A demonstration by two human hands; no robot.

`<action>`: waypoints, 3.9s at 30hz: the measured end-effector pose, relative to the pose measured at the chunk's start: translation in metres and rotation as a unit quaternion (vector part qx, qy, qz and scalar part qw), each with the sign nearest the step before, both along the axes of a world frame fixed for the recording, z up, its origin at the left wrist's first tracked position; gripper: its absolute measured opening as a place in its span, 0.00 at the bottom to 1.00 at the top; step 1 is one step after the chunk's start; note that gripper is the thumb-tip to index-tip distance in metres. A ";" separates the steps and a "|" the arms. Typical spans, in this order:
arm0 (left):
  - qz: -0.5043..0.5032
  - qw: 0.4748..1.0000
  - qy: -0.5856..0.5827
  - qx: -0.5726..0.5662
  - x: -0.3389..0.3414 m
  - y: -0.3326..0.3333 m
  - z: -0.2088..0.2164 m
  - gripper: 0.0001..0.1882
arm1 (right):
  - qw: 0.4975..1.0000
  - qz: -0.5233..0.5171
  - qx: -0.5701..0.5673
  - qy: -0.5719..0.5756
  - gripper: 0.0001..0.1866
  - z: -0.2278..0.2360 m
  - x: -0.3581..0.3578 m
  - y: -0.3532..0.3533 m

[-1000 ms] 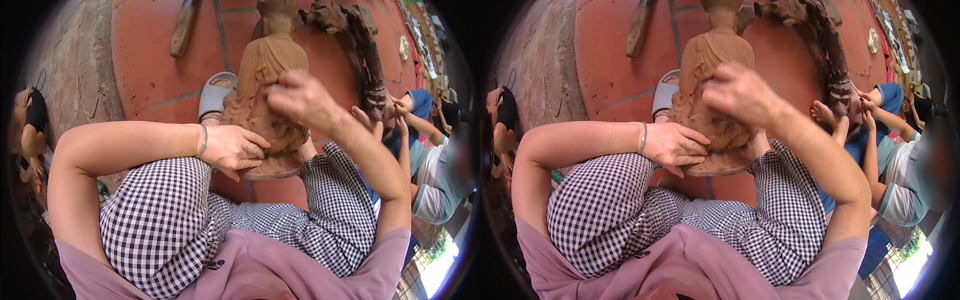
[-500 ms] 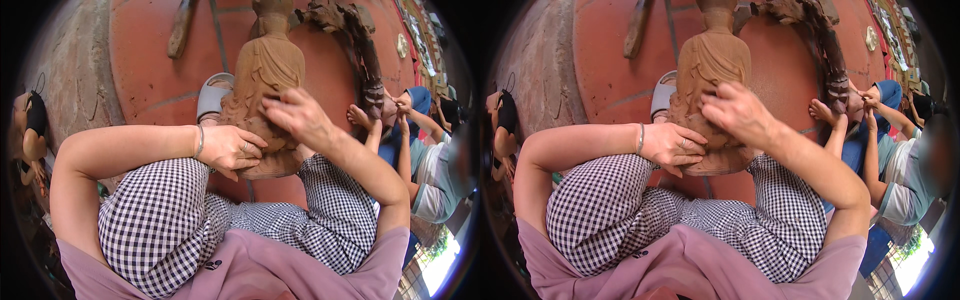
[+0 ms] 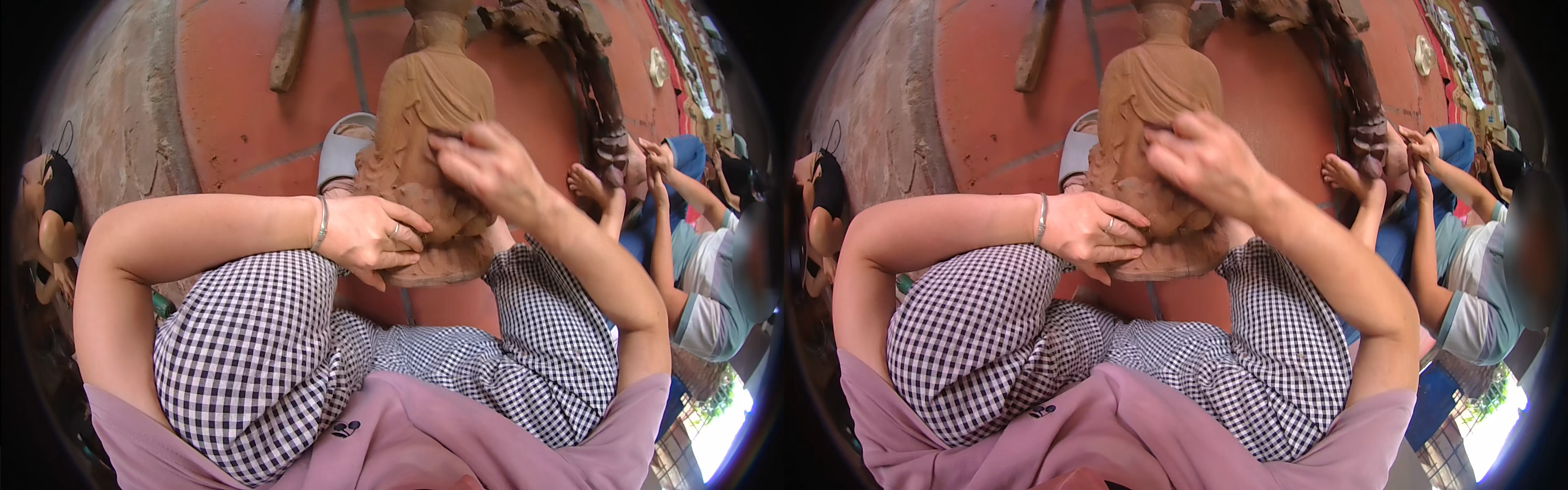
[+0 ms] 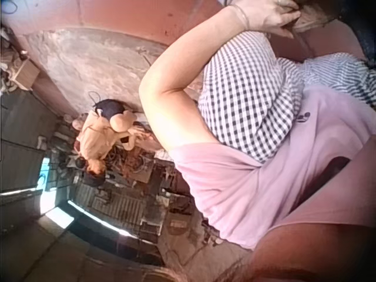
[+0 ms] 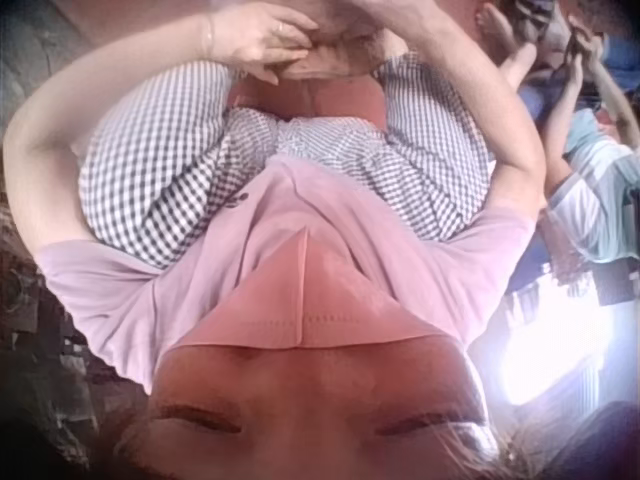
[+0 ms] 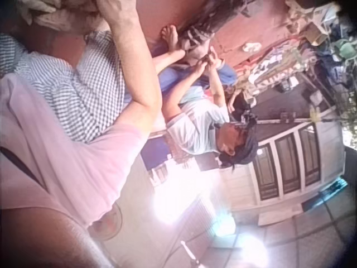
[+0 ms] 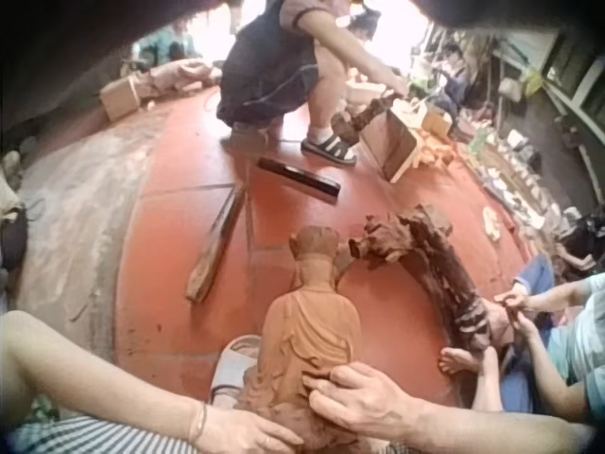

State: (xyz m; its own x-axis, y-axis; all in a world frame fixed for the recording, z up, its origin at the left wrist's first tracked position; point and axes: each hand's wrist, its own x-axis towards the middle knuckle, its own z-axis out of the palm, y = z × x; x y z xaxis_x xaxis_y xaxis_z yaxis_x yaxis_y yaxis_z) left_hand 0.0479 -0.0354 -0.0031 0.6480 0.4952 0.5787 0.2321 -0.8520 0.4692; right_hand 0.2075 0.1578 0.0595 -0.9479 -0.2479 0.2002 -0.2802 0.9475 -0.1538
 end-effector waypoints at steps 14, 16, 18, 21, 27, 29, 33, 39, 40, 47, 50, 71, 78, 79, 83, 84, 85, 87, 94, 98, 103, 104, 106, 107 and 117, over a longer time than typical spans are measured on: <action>0.021 0.999 0.005 -0.023 -0.002 -0.005 0.003 0.28 | 0.999 0.012 -0.034 0.009 0.11 -0.007 -0.011 -0.009; 0.030 0.999 0.007 -0.017 0.000 -0.006 0.005 0.28 | 0.999 -0.003 -0.037 0.007 0.12 -0.002 0.015 -0.010; 0.024 0.999 0.011 -0.027 0.000 -0.005 0.008 0.29 | 1.000 -0.006 -0.029 0.007 0.11 -0.002 0.026 -0.010; 0.023 1.000 0.007 -0.019 0.002 -0.003 0.003 0.28 | 1.000 0.005 -0.005 0.030 0.09 -0.002 0.003 -0.008; 0.017 0.999 0.021 -0.025 -0.002 -0.004 0.008 0.29 | 0.999 -0.024 -0.023 0.016 0.10 -0.005 0.015 -0.008; 0.024 0.999 0.021 -0.018 0.000 -0.003 0.008 0.29 | 0.998 -0.043 -0.034 -0.023 0.12 -0.004 0.036 -0.010; 0.013 0.999 0.015 -0.040 -0.001 -0.001 0.006 0.30 | 1.000 -0.019 -0.017 0.006 0.12 -0.004 -0.002 -0.005; 0.024 0.999 0.017 -0.014 0.000 -0.003 0.008 0.29 | 0.989 -0.096 -0.110 -0.002 0.16 -0.018 0.057 -0.001; 0.024 1.000 0.016 -0.011 0.001 -0.002 0.007 0.29 | 0.985 -0.116 -0.123 -0.019 0.17 -0.015 0.062 -0.002; 0.036 0.999 0.014 -0.015 -0.001 -0.003 0.004 0.29 | 0.991 -0.060 -0.106 0.054 0.17 -0.012 0.037 0.011; 0.026 0.999 0.019 -0.022 -0.001 -0.003 0.005 0.28 | 0.987 -0.062 -0.126 0.072 0.18 -0.015 0.036 0.009; 0.038 0.999 0.019 -0.011 0.001 -0.004 0.007 0.30 | 0.989 -0.061 -0.135 -0.011 0.20 -0.018 0.026 -0.001; 0.029 0.999 0.011 -0.039 0.000 -0.001 0.009 0.29 | 0.985 -0.063 -0.156 -0.034 0.21 -0.012 0.017 0.001; 0.031 0.998 0.016 -0.043 -0.002 -0.001 0.010 0.29 | 0.980 -0.086 -0.174 -0.050 0.20 -0.012 0.003 -0.005; 0.035 0.999 0.020 -0.024 0.000 -0.005 0.009 0.29 | 0.967 -0.134 -0.215 -0.039 0.23 -0.015 0.025 -0.008; 0.035 0.999 0.022 -0.019 0.000 -0.003 0.009 0.29 | 0.964 -0.142 -0.221 -0.035 0.23 -0.015 0.039 -0.005; 0.032 0.999 0.020 -0.014 0.002 -0.002 0.007 0.29 | 0.962 -0.158 -0.217 -0.049 0.22 -0.014 0.052 -0.003; 0.036 0.999 0.016 -0.010 0.003 -0.003 0.005 0.29 | 0.971 -0.129 -0.199 -0.015 0.20 -0.020 0.056 0.001; 0.042 0.999 0.017 -0.021 0.000 -0.004 0.006 0.28 | 0.978 -0.122 -0.171 0.008 0.18 -0.013 0.055 0.006; 0.033 0.999 0.018 -0.025 0.000 -0.001 0.007 0.29 | 0.951 -0.142 -0.274 0.000 0.20 -0.025 0.047 0.013; 0.038 0.998 0.028 -0.043 0.000 -0.004 0.010 0.29 | 0.955 -0.112 -0.272 0.024 0.20 -0.031 0.030 0.012; 0.043 0.998 0.030 -0.042 0.001 -0.005 0.009 0.28 | 0.950 -0.137 -0.280 0.023 0.21 -0.037 0.045 0.018; 0.044 0.998 0.029 -0.039 0.001 -0.004 0.009 0.28 | 0.944 -0.160 -0.288 0.034 0.22 -0.043 0.055 0.022; 0.040 0.998 0.027 -0.037 0.001 -0.002 0.008 0.28 | 0.943 -0.158 -0.288 0.045 0.22 -0.042 0.055 0.020; 0.046 0.998 0.038 -0.036 -0.001 -0.003 0.011 0.28 | 0.946 -0.185 -0.255 0.080 0.12 -0.039 0.045 0.019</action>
